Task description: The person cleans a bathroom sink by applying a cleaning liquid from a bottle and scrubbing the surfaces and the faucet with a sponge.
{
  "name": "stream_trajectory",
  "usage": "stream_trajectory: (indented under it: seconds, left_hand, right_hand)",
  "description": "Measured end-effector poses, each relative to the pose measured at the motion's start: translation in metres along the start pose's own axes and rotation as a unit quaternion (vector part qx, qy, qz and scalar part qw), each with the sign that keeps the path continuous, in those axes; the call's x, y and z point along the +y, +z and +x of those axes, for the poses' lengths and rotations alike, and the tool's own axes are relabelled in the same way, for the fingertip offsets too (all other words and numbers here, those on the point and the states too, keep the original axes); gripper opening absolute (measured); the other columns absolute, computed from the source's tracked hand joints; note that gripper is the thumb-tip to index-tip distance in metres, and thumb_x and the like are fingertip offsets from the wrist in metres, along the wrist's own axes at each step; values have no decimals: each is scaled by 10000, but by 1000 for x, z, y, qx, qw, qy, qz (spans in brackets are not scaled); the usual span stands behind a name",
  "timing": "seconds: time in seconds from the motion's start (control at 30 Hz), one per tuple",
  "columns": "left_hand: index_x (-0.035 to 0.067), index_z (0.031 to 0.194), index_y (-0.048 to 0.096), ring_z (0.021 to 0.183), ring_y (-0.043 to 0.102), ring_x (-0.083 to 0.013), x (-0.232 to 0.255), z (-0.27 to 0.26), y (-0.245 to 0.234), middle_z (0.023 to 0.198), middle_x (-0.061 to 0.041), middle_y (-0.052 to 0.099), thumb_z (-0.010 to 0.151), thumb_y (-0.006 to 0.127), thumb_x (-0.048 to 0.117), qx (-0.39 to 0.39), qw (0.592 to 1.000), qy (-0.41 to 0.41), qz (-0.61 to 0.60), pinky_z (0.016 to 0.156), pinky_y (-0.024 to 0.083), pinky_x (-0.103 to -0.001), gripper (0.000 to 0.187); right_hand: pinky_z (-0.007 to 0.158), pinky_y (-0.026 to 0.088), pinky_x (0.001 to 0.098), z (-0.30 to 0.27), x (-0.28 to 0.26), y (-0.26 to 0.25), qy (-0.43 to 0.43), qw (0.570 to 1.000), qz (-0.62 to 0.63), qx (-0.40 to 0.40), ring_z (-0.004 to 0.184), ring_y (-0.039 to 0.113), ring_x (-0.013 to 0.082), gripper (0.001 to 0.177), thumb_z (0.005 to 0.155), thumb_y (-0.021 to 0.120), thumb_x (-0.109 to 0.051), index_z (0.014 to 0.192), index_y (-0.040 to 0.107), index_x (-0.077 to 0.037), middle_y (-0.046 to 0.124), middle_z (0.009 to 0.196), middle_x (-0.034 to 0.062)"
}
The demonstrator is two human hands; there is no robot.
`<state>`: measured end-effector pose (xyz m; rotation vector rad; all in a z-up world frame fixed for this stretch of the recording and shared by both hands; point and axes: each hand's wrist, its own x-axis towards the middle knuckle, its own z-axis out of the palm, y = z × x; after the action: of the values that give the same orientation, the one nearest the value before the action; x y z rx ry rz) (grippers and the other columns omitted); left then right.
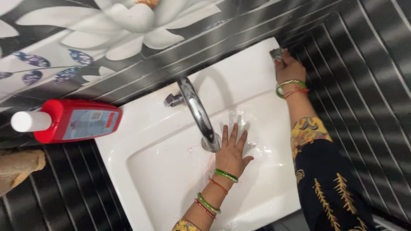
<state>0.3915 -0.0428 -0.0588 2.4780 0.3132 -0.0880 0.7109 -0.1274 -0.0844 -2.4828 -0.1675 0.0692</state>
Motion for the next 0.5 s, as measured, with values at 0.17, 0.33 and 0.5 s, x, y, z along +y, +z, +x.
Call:
stream_trajectory:
  seconds: [0.17,0.33,0.5]
  left_hand:
    - [118,1497,478,1530,179,-438,-8,-4,-6,1639,-161,285,677,899,391,9,1000,-19,21,1221,139,-591,962]
    - [109,1494,458,1499,204,-429,-4,-6,-18,1621,-164,298,672,899,413,1,999,-30,28,1155,83,-685,981]
    - [124,1505,449,1444,304,-436,-19,-19,-21,1621,-202,334,698,878,445,36,997,-52,36,1192,72,-683,969]
  right_hand:
    - [1198,404,500,-63,-22,40,-301,947,-111,-32,1460,458,395,397,1033,584,-122,1426,617,-75,552,1528,206]
    - [1165,370,497,-114,-20,11,-336,932,-106,-81,1407,476,383,450,984,494,-16,1405,635,-82,555,1500,187]
    - [1223,400,427,-81,-33,44,-210,975,-74,-22,1397,509,386,411,1044,444,-1,1415,612,-56,573,1503,191]
